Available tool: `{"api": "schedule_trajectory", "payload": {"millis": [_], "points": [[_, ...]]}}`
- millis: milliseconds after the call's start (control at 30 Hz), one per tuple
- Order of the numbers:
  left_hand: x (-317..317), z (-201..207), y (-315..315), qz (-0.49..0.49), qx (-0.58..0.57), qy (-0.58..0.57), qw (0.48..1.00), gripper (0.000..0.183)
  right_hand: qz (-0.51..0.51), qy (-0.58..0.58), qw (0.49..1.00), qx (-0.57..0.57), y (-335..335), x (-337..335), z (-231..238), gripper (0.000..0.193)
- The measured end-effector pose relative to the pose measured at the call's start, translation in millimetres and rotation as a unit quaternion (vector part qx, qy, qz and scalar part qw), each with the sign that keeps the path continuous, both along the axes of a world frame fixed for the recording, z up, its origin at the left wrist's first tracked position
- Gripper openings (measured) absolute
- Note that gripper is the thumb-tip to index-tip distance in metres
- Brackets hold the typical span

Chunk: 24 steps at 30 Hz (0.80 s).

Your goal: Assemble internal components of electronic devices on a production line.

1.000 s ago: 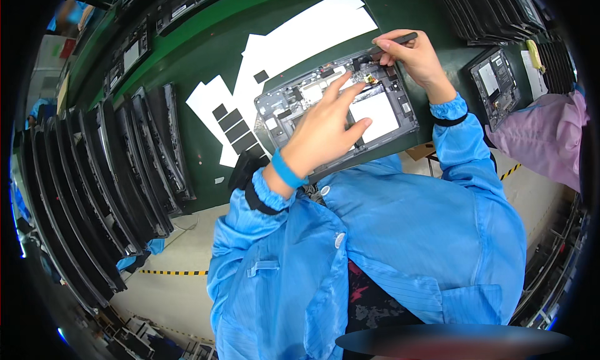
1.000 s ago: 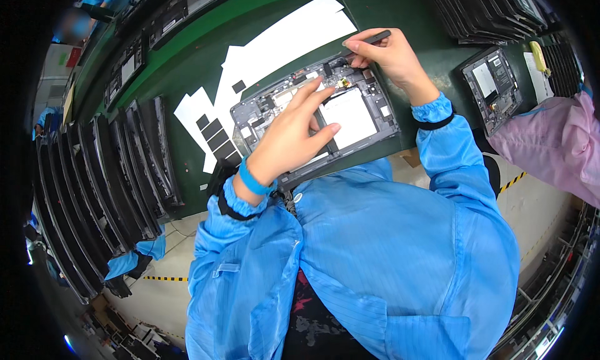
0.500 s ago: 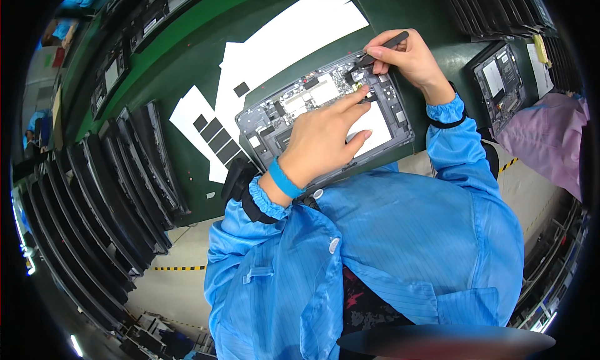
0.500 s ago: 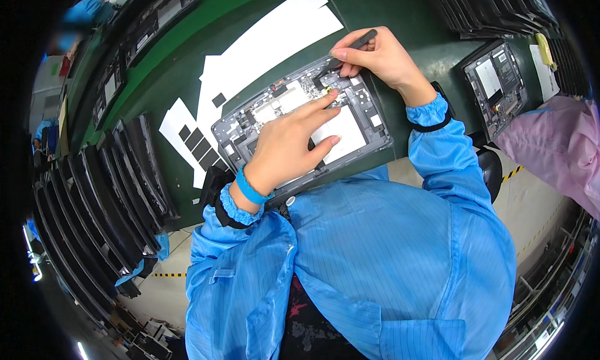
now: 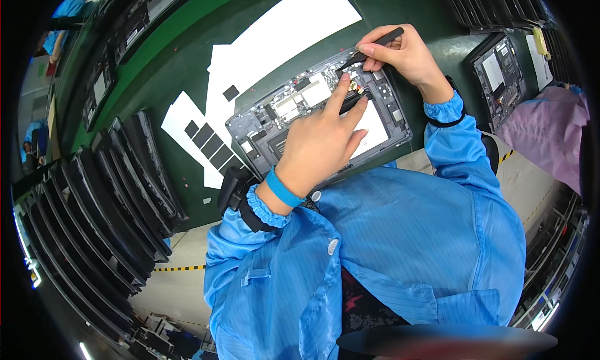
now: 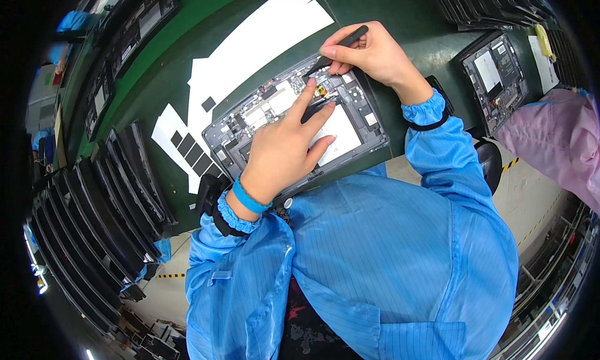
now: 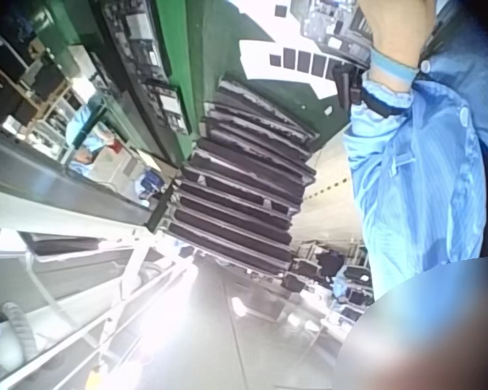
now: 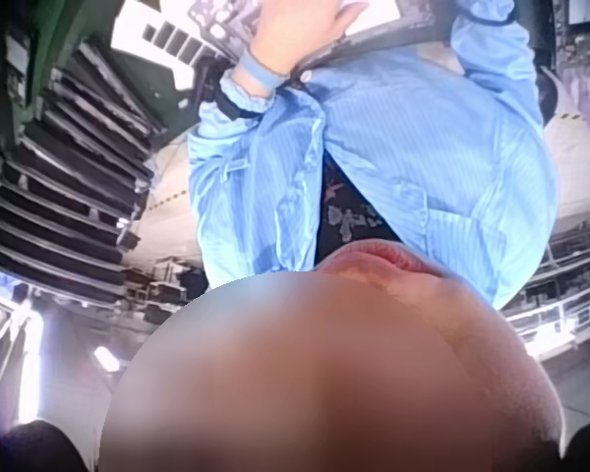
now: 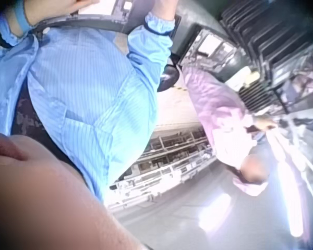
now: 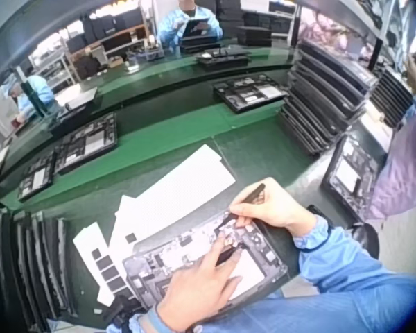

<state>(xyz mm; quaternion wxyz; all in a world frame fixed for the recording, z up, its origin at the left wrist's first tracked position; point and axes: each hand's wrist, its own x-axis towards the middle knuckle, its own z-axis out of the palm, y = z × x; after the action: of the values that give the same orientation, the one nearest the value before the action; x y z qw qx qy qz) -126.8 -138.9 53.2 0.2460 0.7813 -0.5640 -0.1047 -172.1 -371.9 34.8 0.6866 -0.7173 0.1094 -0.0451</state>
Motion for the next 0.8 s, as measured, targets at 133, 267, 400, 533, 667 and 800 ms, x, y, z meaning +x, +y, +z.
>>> {"api": "schedule_trajectory", "payload": {"millis": [133, 267, 400, 533, 667, 800], "points": [[-3.1, -1.8, -1.5, 0.0, 0.05, -0.06, 0.997, 0.044, 0.0, 0.004, 1.0, -0.008, -0.8, 0.7, -1.8, 0.02], [1.1, 3.2, -1.5, -0.011, 0.071, -0.046, 0.996, 0.047, -0.04, -0.022, 0.999, -0.006, 6.1, 0.0, -4.0, 0.022], [-7.1, 2.7, -3.4, 0.016, 0.075, -0.046, 0.996, 0.052, -0.051, -0.032, 0.998, 0.005, 4.6, -0.3, -5.9, 0.024], [-16.4, 6.4, -11.3, 0.067, 0.088, -0.027, 0.994, 0.059, -0.091, -0.06, 0.993, 0.047, 5.9, -3.5, -10.3, 0.026], [-9.4, 10.2, -8.1, 0.052, 0.101, -0.053, 0.992, 0.056, -0.162, -0.074, 0.983, 0.05, 7.4, -5.5, -13.3, 0.029], [-10.9, 26.8, 29.5, 0.06, -0.048, 0.02, 0.997, 0.041, -0.184, -0.081, 0.979, -0.009, 19.5, -26.5, 3.4, 0.034]]}}
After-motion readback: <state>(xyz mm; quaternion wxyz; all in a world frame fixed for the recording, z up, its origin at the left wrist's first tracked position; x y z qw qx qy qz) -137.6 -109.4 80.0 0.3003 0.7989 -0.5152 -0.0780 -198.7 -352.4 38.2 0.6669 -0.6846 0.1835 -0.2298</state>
